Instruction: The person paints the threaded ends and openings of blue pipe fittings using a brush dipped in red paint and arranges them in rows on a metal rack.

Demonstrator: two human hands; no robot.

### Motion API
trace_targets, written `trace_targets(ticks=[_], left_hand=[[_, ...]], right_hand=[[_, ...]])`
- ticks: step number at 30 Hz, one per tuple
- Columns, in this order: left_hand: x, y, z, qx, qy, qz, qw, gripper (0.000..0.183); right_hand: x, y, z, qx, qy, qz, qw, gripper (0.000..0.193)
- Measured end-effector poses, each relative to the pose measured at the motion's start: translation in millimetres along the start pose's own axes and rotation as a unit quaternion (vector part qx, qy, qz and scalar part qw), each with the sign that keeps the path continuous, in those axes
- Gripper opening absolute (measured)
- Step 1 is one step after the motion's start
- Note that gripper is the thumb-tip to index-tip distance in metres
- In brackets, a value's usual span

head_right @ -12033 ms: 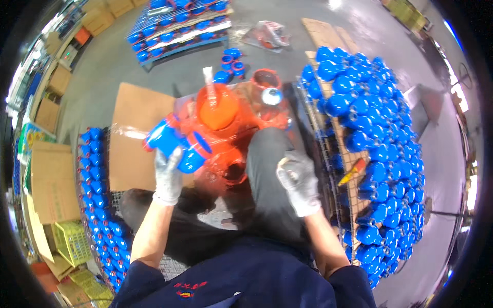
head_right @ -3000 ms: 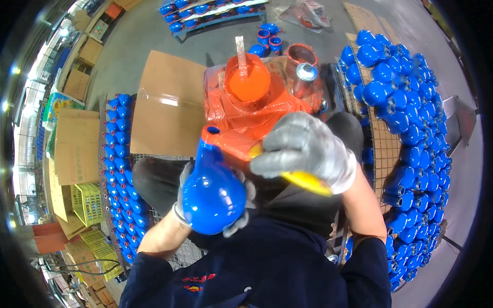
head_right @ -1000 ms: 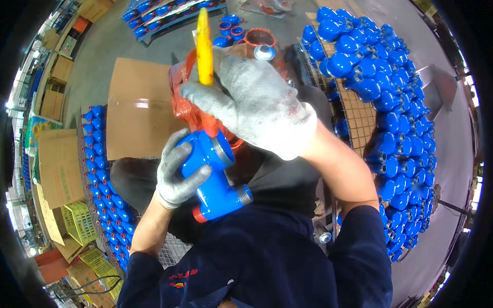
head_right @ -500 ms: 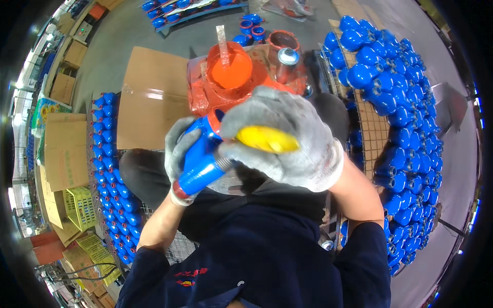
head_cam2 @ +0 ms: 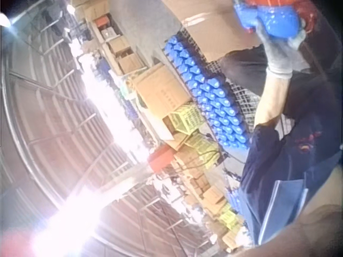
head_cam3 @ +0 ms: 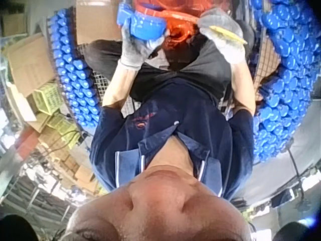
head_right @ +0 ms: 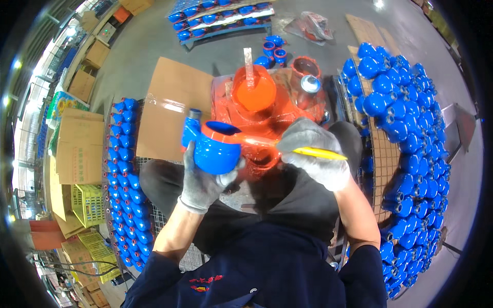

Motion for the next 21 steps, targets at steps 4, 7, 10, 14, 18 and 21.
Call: trace_targets(ticks=[4,7,10,14,18,21], left_hand=[[3.7,3.7,7.9,0.206,0.129,0.069,0.968,0.079],[7.0,6.2,12.2,0.252,0.151,0.080,0.953,0.077],[9.2,10.8,9.1,0.164,0.073,0.059,0.982,0.079],[17.0,23.6,1.9,-0.097,-0.052,-0.048,0.993,0.066],[24.1,24.8,-8.7,-0.509,-0.179,-0.134,0.831,0.065],[30.9,-0.1,-5.4,-0.685,-0.329,-0.023,0.650,0.070]], right_hand=[[16.6,-9.0,-50.7,-0.166,-0.134,-0.043,0.976,0.021],[20.9,-17.7,-71.3,-0.195,-0.101,-0.058,0.974,0.021],[27.2,-8.5,-85.1,-0.121,-0.136,-0.104,0.978,0.013],[18.1,19.0,-60.4,-0.345,-0.028,-0.178,0.921,0.033],[-13.7,35.3,-13.5,-0.305,-0.082,-0.198,0.928,0.035],[-45.4,28.8,17.7,-0.066,-0.169,-0.099,0.978,0.024]])
Point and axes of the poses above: each hand's wrist, its own x-axis away from the middle knuckle, its own y-axis out of the back of the hand, z = x × y, the point moved 6 cm from there along -x, towards the middle knuckle
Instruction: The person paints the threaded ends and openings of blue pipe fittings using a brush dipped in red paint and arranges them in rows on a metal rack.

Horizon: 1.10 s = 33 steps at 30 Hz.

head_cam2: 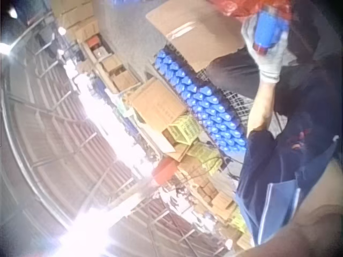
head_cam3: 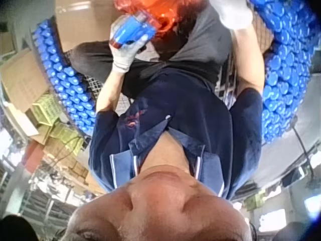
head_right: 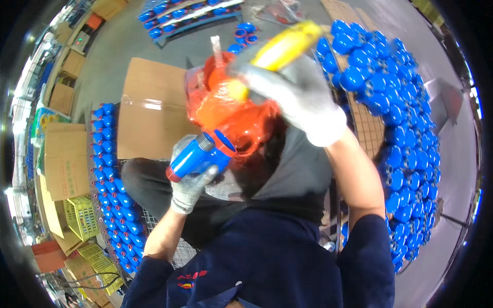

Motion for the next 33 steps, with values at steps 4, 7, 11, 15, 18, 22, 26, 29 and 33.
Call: trace_targets(ticks=[4,7,11,15,18,22,26,29,33], left_hand=[[2.3,-6.4,-13.7,-0.086,-0.115,0.055,0.988,0.075],[3.1,-5.4,-16.7,-0.108,-0.131,0.064,0.983,0.075],[3.6,-5.8,-12.2,-0.096,-0.085,0.060,0.990,0.075],[10.7,-9.2,1.5,0.029,0.054,0.019,0.998,0.068],[24.5,-21.8,19.6,0.286,0.251,0.019,0.924,0.065],[28.9,-19.2,21.4,0.167,0.300,0.044,0.938,0.054],[24.4,-21.4,14.4,0.338,0.308,-0.011,0.889,0.049],[22.3,-25.4,8.0,0.404,0.330,-0.015,0.853,0.048],[17.8,-27.4,-4.4,0.485,0.341,0.017,0.805,0.053]], right_hand=[[-18.3,-33.0,1.4,0.125,-0.099,0.129,0.979,0.030],[-19.5,-39.9,3.6,0.199,-0.074,0.153,0.965,0.034],[-12.3,-45.1,9.0,0.211,-0.032,0.181,0.960,0.033],[-2.7,-52.4,24.4,0.244,0.106,0.163,0.950,0.027],[6.3,-58.4,24.0,0.206,0.118,0.166,0.957,0.022],[12.2,-69.4,31.6,0.268,0.285,0.149,0.908,0.020],[19.7,-76.2,33.0,0.308,0.364,0.147,0.866,0.028],[20.8,-78.2,28.7,0.330,0.352,0.160,0.861,0.035],[18.8,-73.8,26.8,0.328,0.360,0.159,0.859,0.030]])
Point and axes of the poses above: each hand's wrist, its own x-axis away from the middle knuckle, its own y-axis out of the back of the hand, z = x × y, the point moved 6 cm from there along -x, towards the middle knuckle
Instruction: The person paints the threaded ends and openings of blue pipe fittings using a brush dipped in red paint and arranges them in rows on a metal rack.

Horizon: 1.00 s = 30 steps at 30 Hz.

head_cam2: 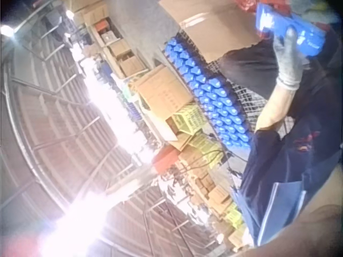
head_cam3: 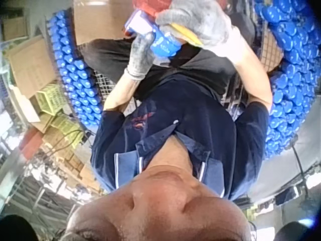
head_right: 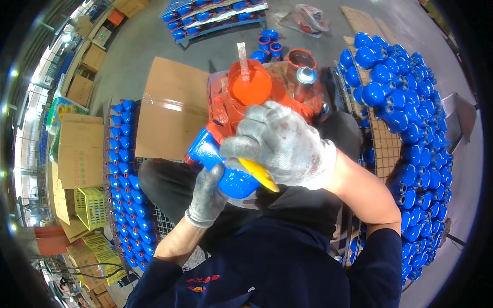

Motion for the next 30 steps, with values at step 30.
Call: trace_targets(ticks=[30], left_hand=[[25.6,-52.9,23.1,0.481,0.318,0.376,0.726,0.059]], right_hand=[[92.4,-31.0,-117.8,-0.494,-0.180,-0.065,0.848,0.015]])
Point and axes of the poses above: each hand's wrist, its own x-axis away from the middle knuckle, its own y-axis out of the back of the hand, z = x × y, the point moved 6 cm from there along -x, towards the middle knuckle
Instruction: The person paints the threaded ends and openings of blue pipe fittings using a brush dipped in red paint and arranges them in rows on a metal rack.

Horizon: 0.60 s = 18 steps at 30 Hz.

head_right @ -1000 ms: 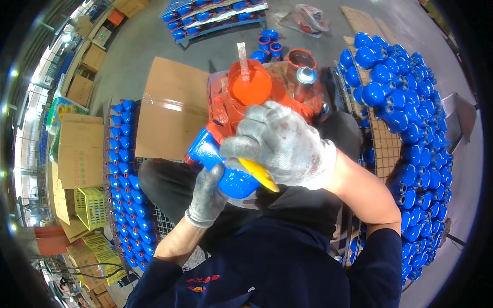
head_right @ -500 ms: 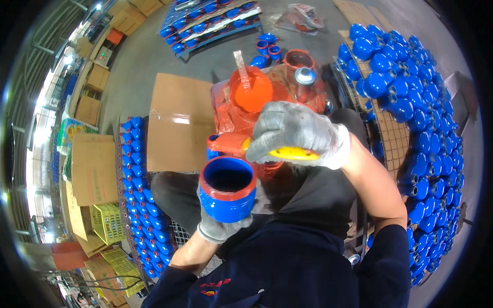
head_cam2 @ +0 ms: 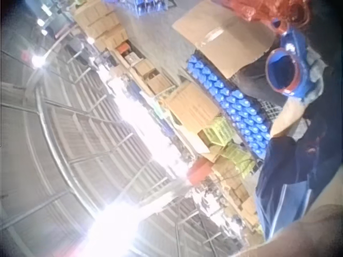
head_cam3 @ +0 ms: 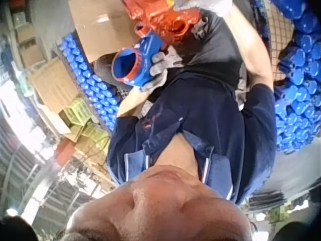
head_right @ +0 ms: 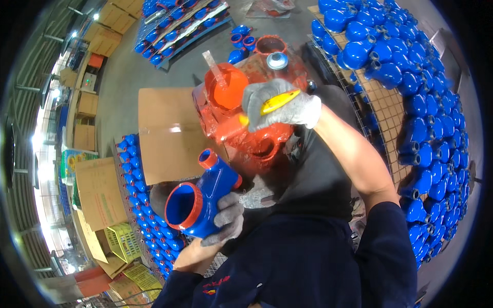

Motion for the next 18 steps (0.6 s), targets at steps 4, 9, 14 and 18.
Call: trace_targets(ticks=[4,9,14,18], left_hand=[[16.1,4.9,-33.6,-0.119,0.004,-0.079,0.990,0.071],[45.7,0.3,-86.3,-0.177,-0.081,-0.185,0.963,0.080],[120.9,-53.3,-132.1,-0.275,-0.313,-0.282,0.864,0.099],[213.7,-120.6,-146.5,-0.511,-0.427,-0.253,0.702,0.102]], right_hand=[[7.9,18.0,-1.4,0.058,0.074,-0.124,0.988,0.017],[29.1,26.1,-7.1,0.048,0.000,-0.225,0.973,0.025],[47.5,38.9,-4.3,0.079,-0.037,-0.255,0.963,0.033],[57.7,43.9,0.3,0.041,0.029,-0.285,0.957,0.030]])
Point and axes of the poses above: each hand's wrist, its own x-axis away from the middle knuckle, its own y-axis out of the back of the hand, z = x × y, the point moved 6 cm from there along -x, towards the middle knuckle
